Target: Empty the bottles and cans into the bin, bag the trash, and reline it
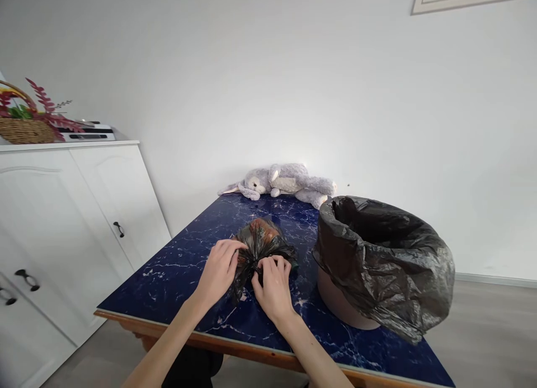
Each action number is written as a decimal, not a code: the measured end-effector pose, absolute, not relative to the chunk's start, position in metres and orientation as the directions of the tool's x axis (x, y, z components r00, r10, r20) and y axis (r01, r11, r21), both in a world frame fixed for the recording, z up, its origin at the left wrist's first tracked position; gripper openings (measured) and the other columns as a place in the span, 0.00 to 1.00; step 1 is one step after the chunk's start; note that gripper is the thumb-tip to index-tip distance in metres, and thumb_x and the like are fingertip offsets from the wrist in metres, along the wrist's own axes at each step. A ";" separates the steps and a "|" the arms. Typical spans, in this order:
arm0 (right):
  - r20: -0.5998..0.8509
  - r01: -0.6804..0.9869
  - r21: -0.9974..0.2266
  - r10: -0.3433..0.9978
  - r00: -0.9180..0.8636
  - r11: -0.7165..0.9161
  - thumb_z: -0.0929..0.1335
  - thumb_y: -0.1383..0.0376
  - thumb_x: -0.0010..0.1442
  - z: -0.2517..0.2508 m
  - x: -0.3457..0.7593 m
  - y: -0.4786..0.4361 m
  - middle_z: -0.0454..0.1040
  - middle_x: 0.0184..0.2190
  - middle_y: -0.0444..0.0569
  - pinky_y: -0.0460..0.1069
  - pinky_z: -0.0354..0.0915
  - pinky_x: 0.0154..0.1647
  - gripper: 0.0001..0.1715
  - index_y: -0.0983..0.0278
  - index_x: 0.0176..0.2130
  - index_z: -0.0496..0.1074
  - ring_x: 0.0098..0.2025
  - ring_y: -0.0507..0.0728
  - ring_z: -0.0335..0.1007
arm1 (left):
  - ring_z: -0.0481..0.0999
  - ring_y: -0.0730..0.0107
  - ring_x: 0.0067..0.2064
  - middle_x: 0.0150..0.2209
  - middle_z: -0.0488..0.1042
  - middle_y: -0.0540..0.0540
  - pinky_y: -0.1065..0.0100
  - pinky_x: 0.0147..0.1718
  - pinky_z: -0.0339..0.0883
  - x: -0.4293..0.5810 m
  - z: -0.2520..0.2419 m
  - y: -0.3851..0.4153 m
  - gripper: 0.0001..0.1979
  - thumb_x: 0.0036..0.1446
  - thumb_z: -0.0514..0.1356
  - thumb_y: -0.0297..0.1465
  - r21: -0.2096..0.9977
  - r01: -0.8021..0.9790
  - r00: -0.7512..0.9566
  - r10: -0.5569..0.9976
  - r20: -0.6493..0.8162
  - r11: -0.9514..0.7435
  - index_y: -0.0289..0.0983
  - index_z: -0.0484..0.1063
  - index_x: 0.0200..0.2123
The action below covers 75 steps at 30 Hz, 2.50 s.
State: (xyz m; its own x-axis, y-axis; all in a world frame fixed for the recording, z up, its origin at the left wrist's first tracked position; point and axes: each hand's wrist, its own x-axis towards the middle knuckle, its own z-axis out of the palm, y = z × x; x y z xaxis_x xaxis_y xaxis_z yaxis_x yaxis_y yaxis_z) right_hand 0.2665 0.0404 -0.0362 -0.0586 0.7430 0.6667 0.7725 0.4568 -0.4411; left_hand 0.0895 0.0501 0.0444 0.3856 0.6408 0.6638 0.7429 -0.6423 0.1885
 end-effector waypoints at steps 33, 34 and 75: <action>0.668 0.469 -0.436 0.626 -0.403 0.768 0.67 0.70 0.61 -0.008 0.265 -0.011 0.77 0.45 0.52 0.58 0.64 0.56 0.09 0.59 0.42 0.68 0.57 0.65 0.68 | 0.76 0.53 0.57 0.54 0.75 0.36 0.54 0.58 0.70 0.021 0.062 0.098 0.16 0.62 0.58 0.34 0.593 0.703 -0.279 0.613 0.739 -0.394 0.38 0.69 0.52; 0.653 0.452 -0.437 0.620 -0.436 0.778 0.67 0.71 0.60 -0.006 0.265 -0.018 0.77 0.45 0.51 0.58 0.64 0.57 0.11 0.58 0.42 0.70 0.57 0.65 0.68 | 0.75 0.54 0.56 0.53 0.75 0.37 0.54 0.57 0.70 0.025 0.061 0.084 0.13 0.63 0.56 0.32 0.507 0.738 -0.193 0.582 0.790 -0.445 0.39 0.70 0.51; 0.530 0.780 -0.443 0.831 -0.170 0.442 0.58 0.66 0.72 -0.046 0.298 -0.032 0.50 0.77 0.60 0.54 0.77 0.29 0.31 0.54 0.72 0.58 0.39 0.60 0.82 | 0.84 0.52 0.41 0.48 0.79 0.35 0.64 0.34 0.73 0.019 0.033 0.055 0.08 0.66 0.59 0.22 -0.345 0.759 0.632 0.753 0.185 -0.552 0.36 0.79 0.42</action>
State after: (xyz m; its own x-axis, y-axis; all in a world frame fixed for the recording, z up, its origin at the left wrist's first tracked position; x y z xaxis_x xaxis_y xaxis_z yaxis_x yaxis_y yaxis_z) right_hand 0.2984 -0.0321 -0.0461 -0.1697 0.8308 0.5301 0.7798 0.4421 -0.4433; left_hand 0.0194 0.0551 0.0325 0.6319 0.7527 0.1850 0.7589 -0.5523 -0.3451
